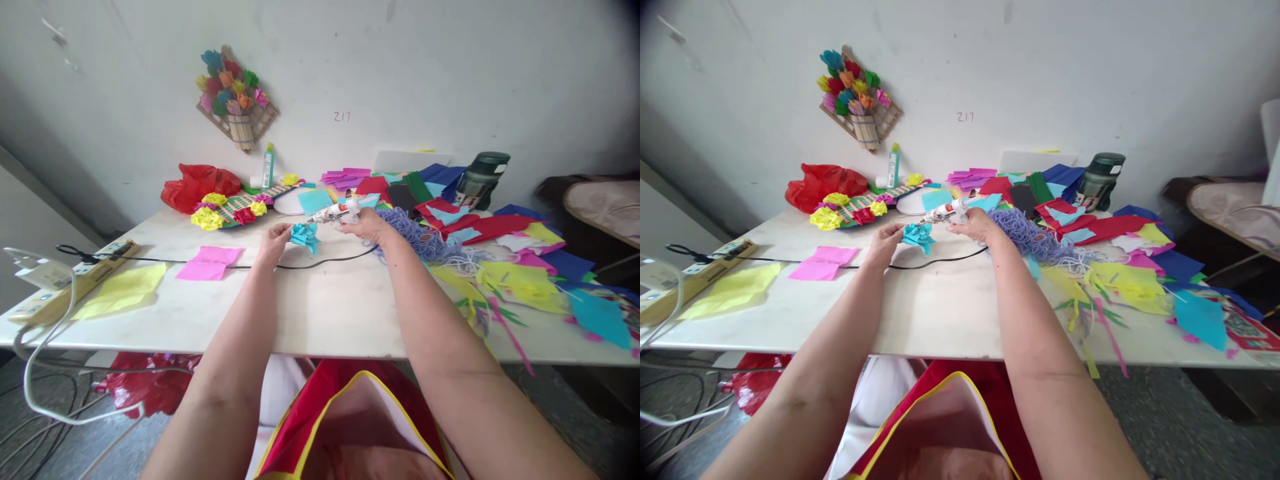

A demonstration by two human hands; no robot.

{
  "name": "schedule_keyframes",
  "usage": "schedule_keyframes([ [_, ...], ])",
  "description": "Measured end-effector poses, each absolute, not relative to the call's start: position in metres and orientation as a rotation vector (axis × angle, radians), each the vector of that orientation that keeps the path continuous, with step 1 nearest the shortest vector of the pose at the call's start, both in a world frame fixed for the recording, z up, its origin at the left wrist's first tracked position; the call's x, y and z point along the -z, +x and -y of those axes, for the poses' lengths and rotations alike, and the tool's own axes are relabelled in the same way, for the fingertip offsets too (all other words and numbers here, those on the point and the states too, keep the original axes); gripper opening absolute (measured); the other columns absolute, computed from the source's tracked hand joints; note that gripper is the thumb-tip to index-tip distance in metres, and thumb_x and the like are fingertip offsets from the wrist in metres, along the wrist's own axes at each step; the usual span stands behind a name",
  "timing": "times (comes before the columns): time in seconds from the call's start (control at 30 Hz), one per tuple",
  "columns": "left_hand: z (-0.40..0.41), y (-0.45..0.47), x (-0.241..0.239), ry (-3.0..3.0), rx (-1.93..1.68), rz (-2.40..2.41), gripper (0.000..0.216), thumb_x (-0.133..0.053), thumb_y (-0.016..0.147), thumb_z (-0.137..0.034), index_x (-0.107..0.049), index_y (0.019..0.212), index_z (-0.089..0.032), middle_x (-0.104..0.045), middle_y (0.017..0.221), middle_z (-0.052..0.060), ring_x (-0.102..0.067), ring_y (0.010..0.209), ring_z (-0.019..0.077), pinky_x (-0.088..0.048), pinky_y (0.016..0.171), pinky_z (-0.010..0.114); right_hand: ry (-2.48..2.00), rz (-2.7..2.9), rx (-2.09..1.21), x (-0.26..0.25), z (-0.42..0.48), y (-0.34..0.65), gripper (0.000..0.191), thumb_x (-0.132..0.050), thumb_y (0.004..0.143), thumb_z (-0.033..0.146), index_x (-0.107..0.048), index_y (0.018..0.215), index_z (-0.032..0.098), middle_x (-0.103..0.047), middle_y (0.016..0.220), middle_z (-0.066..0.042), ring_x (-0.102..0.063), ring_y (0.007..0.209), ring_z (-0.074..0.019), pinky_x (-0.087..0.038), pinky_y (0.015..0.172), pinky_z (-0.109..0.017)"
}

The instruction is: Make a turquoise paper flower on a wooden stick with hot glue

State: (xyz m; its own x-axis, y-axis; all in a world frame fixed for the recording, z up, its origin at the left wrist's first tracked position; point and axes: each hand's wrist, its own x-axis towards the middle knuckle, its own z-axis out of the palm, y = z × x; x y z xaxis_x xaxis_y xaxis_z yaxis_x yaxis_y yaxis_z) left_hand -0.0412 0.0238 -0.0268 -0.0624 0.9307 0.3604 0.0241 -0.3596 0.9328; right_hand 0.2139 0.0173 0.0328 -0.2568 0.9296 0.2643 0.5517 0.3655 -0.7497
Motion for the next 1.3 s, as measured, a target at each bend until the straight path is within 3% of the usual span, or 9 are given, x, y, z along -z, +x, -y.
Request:
schedule_keyframes([
  [0.17, -0.0214, -0.0412, 0.0249, 1.449, -1.5, -1.063, 0.043, -0.082, 0.058, -0.055, -0.072, 0.074, -0.016, -0.066, 0.066, 0.002, -0.056, 0.064, 0.0142, -0.043, 0.065, 0.027, -1.206, 1.963, -0.68, -0.0292, -0.0218, 0.2128, 0.019, -0.072, 0.064, 0.032, -0.067, 0.071, 0.016, -0.066, 0.068, -0.002, -0.063, 0.067, -0.0165, -0.048, 0.063, -0.026],
  [0.57, -0.0226, -0.0411, 0.0269, 1.404, -1.482, -0.999, 0.048, -0.085, 0.054, -0.055, -0.073, 0.074, -0.014, -0.067, 0.066, 0.003, -0.058, 0.063, 0.0129, -0.045, 0.066, 0.026, -1.205, 2.01, -0.637, -0.029, -0.0217, 0.2098, 0.024, -0.072, 0.066, 0.034, -0.071, 0.079, 0.014, -0.069, 0.07, -0.003, -0.064, 0.067, -0.0175, -0.048, 0.063, -0.026],
  [1.3, -0.0216, -0.0406, 0.0265, 1.415, -1.466, -0.971, 0.045, -0.086, 0.055, -0.053, -0.075, 0.076, -0.014, -0.069, 0.066, 0.003, -0.059, 0.063, 0.0138, -0.046, 0.067, 0.027, -1.22, 2.068, -0.527, -0.0293, -0.0226, 0.2061, 0.022, -0.073, 0.073, 0.026, -0.075, 0.09, 0.014, -0.077, 0.089, -0.006, -0.071, 0.09, -0.0235, -0.053, 0.08, -0.029],
])
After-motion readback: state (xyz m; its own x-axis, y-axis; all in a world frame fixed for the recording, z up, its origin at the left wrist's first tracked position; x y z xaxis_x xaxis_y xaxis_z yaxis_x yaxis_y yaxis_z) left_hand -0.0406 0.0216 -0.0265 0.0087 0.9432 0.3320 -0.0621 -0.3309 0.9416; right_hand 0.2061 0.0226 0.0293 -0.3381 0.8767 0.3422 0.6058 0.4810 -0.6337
